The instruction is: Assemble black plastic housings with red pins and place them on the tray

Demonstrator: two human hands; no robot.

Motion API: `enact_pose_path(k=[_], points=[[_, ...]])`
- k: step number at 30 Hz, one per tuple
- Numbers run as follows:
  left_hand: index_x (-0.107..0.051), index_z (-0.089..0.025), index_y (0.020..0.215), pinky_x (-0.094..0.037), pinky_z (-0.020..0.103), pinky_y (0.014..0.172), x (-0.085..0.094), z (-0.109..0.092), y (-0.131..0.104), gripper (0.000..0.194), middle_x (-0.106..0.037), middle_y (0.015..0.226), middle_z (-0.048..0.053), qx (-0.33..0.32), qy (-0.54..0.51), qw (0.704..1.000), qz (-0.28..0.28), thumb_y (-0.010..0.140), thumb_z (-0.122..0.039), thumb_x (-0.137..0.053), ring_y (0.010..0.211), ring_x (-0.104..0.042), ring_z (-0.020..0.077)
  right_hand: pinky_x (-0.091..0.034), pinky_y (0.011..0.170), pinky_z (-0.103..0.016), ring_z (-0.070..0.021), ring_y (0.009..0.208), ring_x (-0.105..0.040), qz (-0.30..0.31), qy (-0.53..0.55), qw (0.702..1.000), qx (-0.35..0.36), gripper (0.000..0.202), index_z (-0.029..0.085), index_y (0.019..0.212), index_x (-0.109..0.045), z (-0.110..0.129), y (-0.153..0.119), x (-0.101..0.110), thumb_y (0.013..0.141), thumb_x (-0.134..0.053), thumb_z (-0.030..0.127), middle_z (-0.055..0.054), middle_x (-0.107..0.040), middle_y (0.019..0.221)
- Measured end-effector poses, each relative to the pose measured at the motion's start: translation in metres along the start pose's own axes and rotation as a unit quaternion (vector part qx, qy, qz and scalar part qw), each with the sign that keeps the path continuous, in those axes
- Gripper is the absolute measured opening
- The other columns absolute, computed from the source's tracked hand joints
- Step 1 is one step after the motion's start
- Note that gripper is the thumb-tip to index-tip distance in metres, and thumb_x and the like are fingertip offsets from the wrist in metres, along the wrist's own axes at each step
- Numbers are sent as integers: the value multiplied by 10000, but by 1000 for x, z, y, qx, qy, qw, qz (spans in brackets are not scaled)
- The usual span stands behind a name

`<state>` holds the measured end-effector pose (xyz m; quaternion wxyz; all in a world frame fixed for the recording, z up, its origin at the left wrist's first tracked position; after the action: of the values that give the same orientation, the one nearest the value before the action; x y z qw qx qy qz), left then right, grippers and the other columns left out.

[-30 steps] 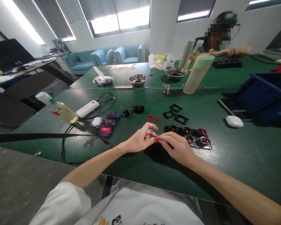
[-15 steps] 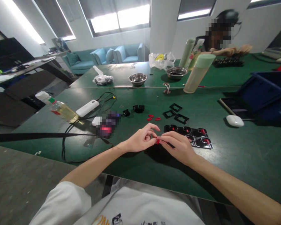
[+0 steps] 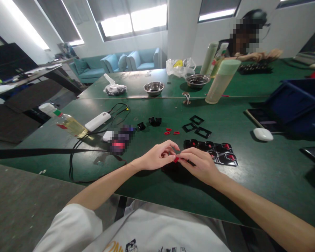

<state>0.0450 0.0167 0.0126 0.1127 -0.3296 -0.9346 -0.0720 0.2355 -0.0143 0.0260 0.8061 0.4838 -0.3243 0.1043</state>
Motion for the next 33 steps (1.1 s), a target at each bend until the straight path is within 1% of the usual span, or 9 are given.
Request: enact_pose_path(k=[7,10,13,15,17,19,21,28,33], points=[[-603,-174,1192,-433,232,666,1,-2,1,324,-725,947,51,-12,8,1000,1,1008,-435,-659,775,-647,135,-575,665,-252,-154,760,-725,-7,2,1000,9,79,215,1054,-733,1,0,0,1011,-683,172,-56,-774,947],[-637,-157,1110,-448,242,688,4,-5,1,330,-708,926,49,-24,20,999,-8,1019,-474,-631,779,-633,137,-537,617,-239,-138,708,-693,-4,-2,1000,6,49,204,1032,-699,1,1,-1,1012,-682,163,-51,-752,915],[-666,-154,982,-415,236,652,9,-11,-1,346,-669,848,22,-52,86,995,-31,1054,-473,-556,705,-561,114,-509,588,-238,-124,662,-657,2,-1,1000,-12,41,213,1032,-675,0,0,-1,1021,-675,174,-32,-726,880],[-672,-159,928,-383,233,619,10,-15,-4,356,-641,785,-1,-87,153,983,-44,1053,-474,-563,639,-498,99,-494,572,-237,-118,644,-638,4,-1,1000,-22,32,216,1035,-663,-1,-1,-1,1029,-668,185,-26,-711,874],[-681,-165,926,-383,231,614,9,-20,-7,331,-646,775,-14,-134,216,966,-54,1019,-479,-638,609,-478,88,-479,557,-235,-113,630,-621,6,-1,1000,-28,26,216,1037,-651,-1,-1,-2,1035,-660,192,-25,-699,874],[-686,-170,930,-412,225,638,7,-23,-9,301,-679,803,-9,-175,257,948,-70,1000,-462,-685,620,-518,85,-466,548,-234,-108,621,-609,6,1,1000,-27,31,214,1038,-638,-2,-2,-2,1038,-649,185,-23,-690,873],[-686,-171,917,-439,216,662,5,-25,-10,274,-705,821,0,-201,279,935,-86,1023,-423,-668,647,-574,87,-458,545,-231,-104,614,-602,11,5,1000,-26,41,213,1039,-627,-2,-2,-2,1038,-640,174,-19,-682,868],[-710,-175,970,-488,213,702,2,-23,-10,297,-766,876,25,-218,352,904,-104,1107,-377,-540,728,-693,107,-456,536,-233,-102,599,-593,28,-5,999,-37,21,220,1058,-618,-3,-4,-3,1056,-619,199,-15,-677,873],[-710,-170,1023,-486,233,711,-1,-20,-10,283,-790,929,33,-229,394,883,-111,1122,-335,-503,776,-734,125,-462,527,-237,-103,587,-596,27,-12,999,-43,24,220,1077,-626,-5,-3,-3,1063,-608,210,-21,-687,897]])
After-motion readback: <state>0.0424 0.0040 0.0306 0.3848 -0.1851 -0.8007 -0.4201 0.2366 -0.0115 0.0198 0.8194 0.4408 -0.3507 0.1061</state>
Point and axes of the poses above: each hand's wrist, its own y-axis towards the middle knuckle, its own x-axis out of the back of the hand, z = x × y, the point moved 4 cm from there along y, towards the middle knuckle
